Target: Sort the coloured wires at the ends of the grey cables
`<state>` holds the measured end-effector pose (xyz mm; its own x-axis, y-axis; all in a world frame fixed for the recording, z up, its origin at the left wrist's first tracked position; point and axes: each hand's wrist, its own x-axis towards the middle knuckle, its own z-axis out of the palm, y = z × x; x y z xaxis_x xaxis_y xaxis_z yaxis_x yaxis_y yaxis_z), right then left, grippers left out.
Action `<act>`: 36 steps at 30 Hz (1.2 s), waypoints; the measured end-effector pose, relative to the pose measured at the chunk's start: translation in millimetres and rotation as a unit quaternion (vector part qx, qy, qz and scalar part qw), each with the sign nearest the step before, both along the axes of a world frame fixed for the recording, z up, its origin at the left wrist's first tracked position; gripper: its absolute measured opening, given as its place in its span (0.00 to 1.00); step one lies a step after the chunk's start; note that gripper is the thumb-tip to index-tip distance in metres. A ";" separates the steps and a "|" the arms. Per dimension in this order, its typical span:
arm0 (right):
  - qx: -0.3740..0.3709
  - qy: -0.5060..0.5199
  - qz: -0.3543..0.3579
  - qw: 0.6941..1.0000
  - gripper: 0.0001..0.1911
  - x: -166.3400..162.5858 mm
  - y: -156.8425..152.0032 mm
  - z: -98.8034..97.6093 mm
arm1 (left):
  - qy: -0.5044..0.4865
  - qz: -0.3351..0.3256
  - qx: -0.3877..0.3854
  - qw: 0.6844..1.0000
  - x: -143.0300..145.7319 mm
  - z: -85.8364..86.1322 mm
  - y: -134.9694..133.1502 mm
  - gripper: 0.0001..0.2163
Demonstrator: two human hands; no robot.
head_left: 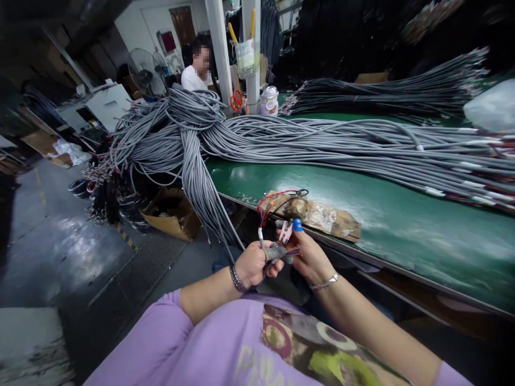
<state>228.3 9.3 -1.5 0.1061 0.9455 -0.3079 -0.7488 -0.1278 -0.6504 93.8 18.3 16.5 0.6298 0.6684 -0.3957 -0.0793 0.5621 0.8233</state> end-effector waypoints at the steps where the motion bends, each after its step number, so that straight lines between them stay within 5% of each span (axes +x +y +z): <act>1: 0.002 0.004 0.001 1.000 0.22 -0.5 -0.4 0.4 | 0.004 -0.003 0.000 1.000 0.4 -1.1 -0.1 0.21; 13: 0.000 0.042 0.074 0.996 0.25 6.6 -13.6 0.8 | 0.016 0.014 0.032 0.999 -9.9 3.3 -14.8 0.22; 19: 0.027 0.009 0.042 0.999 0.17 4.1 -12.4 4.2 | 0.008 0.076 0.046 0.996 -7.4 5.2 -21.5 0.20; 36: 0.013 0.010 0.044 0.999 0.24 0.1 -4.4 -2.0 | 0.042 0.072 0.043 0.996 -0.2 -3.3 -16.2 0.20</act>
<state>228.4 4.8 -3.5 0.0167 0.9584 -0.2849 -0.7482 -0.1770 -0.6394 93.5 2.1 13.2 0.4925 0.7827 -0.3804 -0.0825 0.4772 0.8749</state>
